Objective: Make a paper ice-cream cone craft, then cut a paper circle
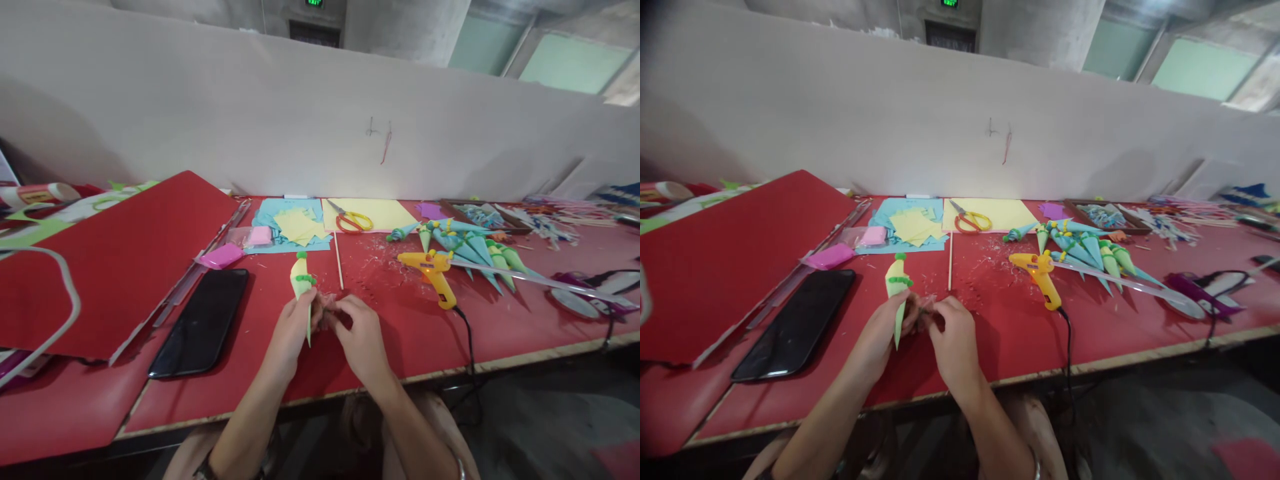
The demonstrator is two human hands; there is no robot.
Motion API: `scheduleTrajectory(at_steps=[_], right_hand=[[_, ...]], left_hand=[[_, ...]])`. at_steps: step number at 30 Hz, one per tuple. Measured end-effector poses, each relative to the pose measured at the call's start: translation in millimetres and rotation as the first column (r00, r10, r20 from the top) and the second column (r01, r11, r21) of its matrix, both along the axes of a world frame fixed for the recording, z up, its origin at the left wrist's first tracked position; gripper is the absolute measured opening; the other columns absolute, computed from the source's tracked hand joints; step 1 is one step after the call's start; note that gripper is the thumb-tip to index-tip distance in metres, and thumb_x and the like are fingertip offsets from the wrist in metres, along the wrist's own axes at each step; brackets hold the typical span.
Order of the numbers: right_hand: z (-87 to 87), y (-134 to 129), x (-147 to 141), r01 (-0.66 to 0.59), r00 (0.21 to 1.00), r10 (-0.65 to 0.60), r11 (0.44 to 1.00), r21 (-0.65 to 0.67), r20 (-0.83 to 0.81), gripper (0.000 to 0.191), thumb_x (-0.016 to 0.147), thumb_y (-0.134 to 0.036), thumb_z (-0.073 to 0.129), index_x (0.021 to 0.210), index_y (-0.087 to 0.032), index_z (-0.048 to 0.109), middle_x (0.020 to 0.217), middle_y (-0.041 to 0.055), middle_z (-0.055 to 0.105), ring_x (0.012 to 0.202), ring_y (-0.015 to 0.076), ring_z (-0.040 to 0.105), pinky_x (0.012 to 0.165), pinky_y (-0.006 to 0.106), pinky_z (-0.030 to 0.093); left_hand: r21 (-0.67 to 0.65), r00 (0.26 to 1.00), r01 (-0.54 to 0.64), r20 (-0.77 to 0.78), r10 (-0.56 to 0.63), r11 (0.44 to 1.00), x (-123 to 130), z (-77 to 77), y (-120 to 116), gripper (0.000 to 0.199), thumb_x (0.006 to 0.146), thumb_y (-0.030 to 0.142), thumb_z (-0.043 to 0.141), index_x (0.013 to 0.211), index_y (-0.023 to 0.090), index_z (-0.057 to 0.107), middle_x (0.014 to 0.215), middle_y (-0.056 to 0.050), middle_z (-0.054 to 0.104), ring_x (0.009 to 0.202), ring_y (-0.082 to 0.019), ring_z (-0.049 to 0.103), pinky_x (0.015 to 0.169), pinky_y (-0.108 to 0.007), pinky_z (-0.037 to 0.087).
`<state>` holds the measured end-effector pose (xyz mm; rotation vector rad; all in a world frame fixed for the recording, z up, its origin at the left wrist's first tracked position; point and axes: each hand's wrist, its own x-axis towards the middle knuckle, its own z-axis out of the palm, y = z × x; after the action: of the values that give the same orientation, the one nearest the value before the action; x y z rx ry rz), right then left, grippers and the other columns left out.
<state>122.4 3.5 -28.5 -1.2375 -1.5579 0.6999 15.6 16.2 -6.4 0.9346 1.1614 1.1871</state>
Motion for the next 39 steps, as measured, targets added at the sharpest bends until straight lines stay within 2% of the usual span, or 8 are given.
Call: scheduleTrajectory(at_steps=[7,13,17,22,26,30,36,39], right_hand=[[2.8,0,6,0.019,1.000,-0.018,1.000,0.010,-0.019,0.014,0.077,-0.016,0.052,0.073,-0.020,0.065,0.072,0.0029,0.064,0.068,0.0169,0.059,0.065,0.028,0.045],[8.2,0,16,0.179,0.940,-0.185,0.983,-0.049,-0.287,0.014,0.079,-0.029,0.053,0.081,-0.019,0.062,0.080,0.0048,0.067,0.073,0.0175,0.061,0.068,0.029,0.048],[8.0,0,14,0.069,0.933,-0.112,0.989,-0.134,-0.342,0.015,0.078,-0.031,0.053,0.078,-0.018,0.061,0.073,0.0029,0.065,0.066,0.0161,0.060,0.063,0.027,0.048],[5.3,0,7,-0.039,0.937,-0.012,0.990,-0.138,-0.348,0.013,0.078,-0.028,0.053,0.075,-0.018,0.060,0.071,0.0014,0.064,0.068,0.0145,0.059,0.064,0.025,0.047],[5.6,-1,6,-0.088,0.875,-0.003,0.982,-0.165,-0.484,0.015,0.077,-0.029,0.055,0.081,-0.018,0.064,0.077,0.0022,0.067,0.071,0.0152,0.062,0.067,0.026,0.049],[7.3,-2,8,-0.050,0.813,-0.068,0.981,-0.186,-0.578,0.015,0.075,-0.030,0.059,0.079,-0.019,0.068,0.075,0.0017,0.070,0.072,0.0149,0.063,0.068,0.026,0.050],[9.3,-3,7,-0.070,0.754,-0.058,0.983,-0.168,-0.654,0.006,0.068,-0.025,0.066,0.070,-0.020,0.065,0.065,-0.0029,0.066,0.062,0.0103,0.059,0.061,0.021,0.048],[10.3,-5,6,-0.082,0.752,-0.014,0.990,-0.114,-0.659,0.007,0.070,-0.025,0.066,0.067,-0.020,0.061,0.060,-0.0046,0.062,0.057,0.0089,0.056,0.057,0.020,0.045]], left_hand=[[0.043,0.992,0.013,-0.129,-0.008,0.999,0,-3.2,1,0.037,0.075,0.045,0.047,0.048,0.019,0.043,0.044,0.006,0.035,0.049,-0.011,0.037,0.054,-0.023,0.031],[-0.021,0.973,-0.028,-0.232,0.023,0.999,2,-4.0,1,0.035,0.071,0.047,0.053,0.053,0.017,0.051,0.048,0.005,0.043,0.049,-0.011,0.037,0.050,-0.023,0.027],[0.063,0.977,-0.086,-0.191,0.097,0.994,4,-0.2,-2,0.031,0.068,0.044,0.058,0.054,0.017,0.053,0.051,0.004,0.047,0.053,-0.011,0.042,0.054,-0.022,0.033],[0.210,0.980,-0.147,-0.104,0.172,0.967,4,4.5,-6,0.025,0.072,0.039,0.054,0.059,0.018,0.053,0.060,0.002,0.054,0.057,-0.012,0.049,0.057,-0.023,0.039],[0.233,0.992,-0.092,-0.061,0.109,0.968,4,3.2,-6,0.027,0.074,0.040,0.052,0.059,0.018,0.049,0.066,0.001,0.057,0.050,-0.010,0.048,0.053,-0.024,0.041],[0.246,1.000,-0.006,-0.027,0.013,0.969,3,3.6,-9,0.029,0.078,0.042,0.048,0.064,0.017,0.049,0.050,0.004,0.049,0.043,-0.009,0.046,0.047,-0.023,0.040],[0.242,0.993,0.115,-0.048,-0.106,0.964,-1,6.3,-17,0.039,0.079,0.053,0.046,0.091,0.016,0.053,0.045,0.008,0.044,0.032,-0.006,0.032,0.031,-0.018,0.020],[0.217,0.984,0.180,-0.041,-0.175,0.959,-1,4.9,-16,0.043,0.079,0.056,0.045,0.090,0.015,0.055,0.048,0.006,0.047,0.035,-0.007,0.038,0.034,-0.019,0.026]])
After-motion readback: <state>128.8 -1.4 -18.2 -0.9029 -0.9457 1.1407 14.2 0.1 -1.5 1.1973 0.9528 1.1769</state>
